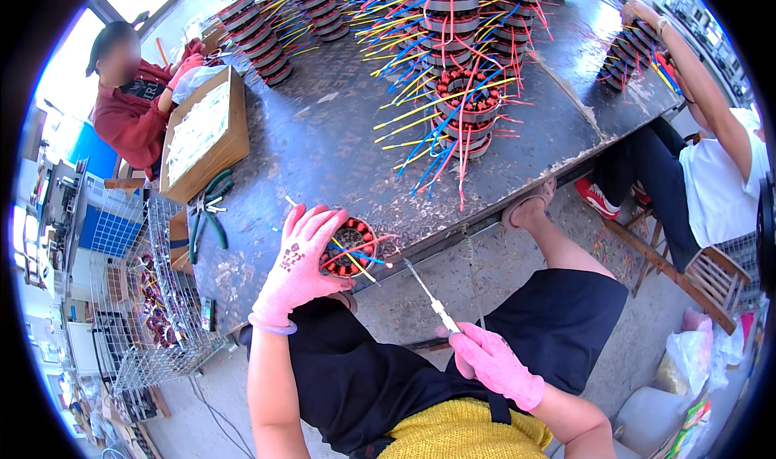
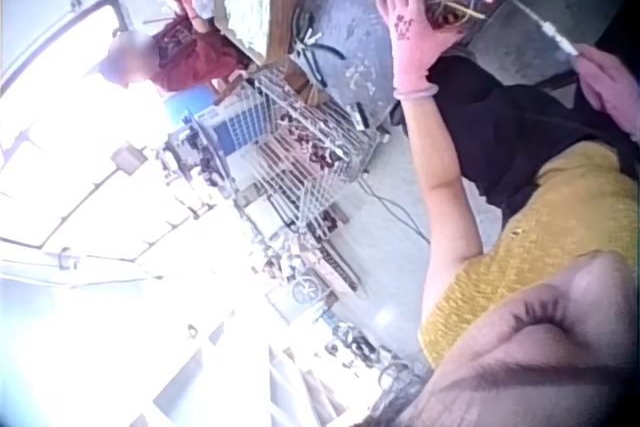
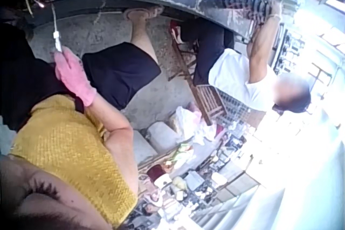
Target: The person uses a handheld torch to apply heat to the ends of wires on a circular metal component, then places the component aside.
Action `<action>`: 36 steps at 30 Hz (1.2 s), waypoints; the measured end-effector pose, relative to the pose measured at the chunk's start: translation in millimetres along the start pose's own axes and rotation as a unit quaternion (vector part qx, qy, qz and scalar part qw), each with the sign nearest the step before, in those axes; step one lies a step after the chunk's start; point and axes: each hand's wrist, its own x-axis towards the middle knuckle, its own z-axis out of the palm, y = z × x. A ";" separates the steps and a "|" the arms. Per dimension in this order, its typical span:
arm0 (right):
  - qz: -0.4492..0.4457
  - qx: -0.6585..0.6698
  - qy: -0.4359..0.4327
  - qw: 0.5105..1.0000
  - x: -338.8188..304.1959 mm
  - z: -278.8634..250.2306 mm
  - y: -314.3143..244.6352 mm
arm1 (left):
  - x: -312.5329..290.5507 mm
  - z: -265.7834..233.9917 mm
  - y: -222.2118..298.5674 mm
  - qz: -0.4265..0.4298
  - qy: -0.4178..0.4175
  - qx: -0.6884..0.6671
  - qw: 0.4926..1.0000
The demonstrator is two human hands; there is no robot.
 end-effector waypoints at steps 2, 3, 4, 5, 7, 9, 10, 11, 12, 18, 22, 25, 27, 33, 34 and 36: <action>-0.002 -0.014 -0.004 1.000 -0.3 -1.2 0.2 | 0.2 0.3 2.3 0.008 0.003 0.012 1.000; -0.002 -0.020 -0.006 1.000 -1.0 -1.3 0.7 | 0.8 -0.7 4.6 0.002 -0.003 0.017 1.000; -0.001 -0.018 -0.004 1.000 -1.2 -1.3 1.9 | 1.7 -2.9 7.6 -0.004 -0.009 0.023 1.000; 0.001 -0.015 -0.002 1.000 -0.7 -1.3 4.1 | 2.3 -4.1 8.9 -0.010 -0.015 0.029 0.999; -0.003 -0.009 -0.001 1.000 0.8 -1.6 9.0 | 3.0 -3.0 3.0 0.006 -0.014 0.017 1.000; -0.012 -0.002 0.001 1.000 1.8 -2.7 11.5 | 3.1 -1.8 1.7 0.014 -0.008 0.019 1.000; -0.007 0.003 0.003 1.000 1.8 -3.1 10.4 | 3.2 -1.1 2.9 0.013 -0.001 0.027 1.000; -0.002 0.009 0.005 1.000 1.8 -3.0 8.6 | 3.8 -0.6 4.0 0.013 0.005 0.035 0.999; 0.004 0.016 0.005 1.000 1.7 -1.9 6.5 | 3.4 -1.5 4.8 0.012 0.007 0.042 0.999; -0.003 -0.004 0.011 1.000 2.9 -1.0 -1.9 | 4.6 -1.9 4.8 0.011 0.011 0.046 0.999; -0.001 -0.013 0.018 1.000 5.0 -0.9 -3.6 | 4.1 -1.3 3.3 0.014 0.012 0.045 0.999; 0.003 -0.011 0.019 1.000 6.4 -0.7 -3.8 | 5.0 -2.0 3.6 0.017 0.011 0.048 0.999; -0.003 -0.006 0.016 1.000 7.6 -2.0 0.4 | 5.0 -2.0 3.1 0.018 0.011 0.051 0.998; -0.004 0.048 0.010 0.999 7.0 0.0 3.2 | 3.9 -1.6 2.4 0.018 0.011 0.050 0.999; -0.003 0.036 0.010 0.999 6.6 0.1 1.6 | 3.6 -0.9 1.5 0.018 0.011 0.048 0.999; -0.001 0.013 0.011 1.000 5.6 -0.3 -3.8 | 4.0 -0.1 1.1 0.019 0.012 0.045 0.999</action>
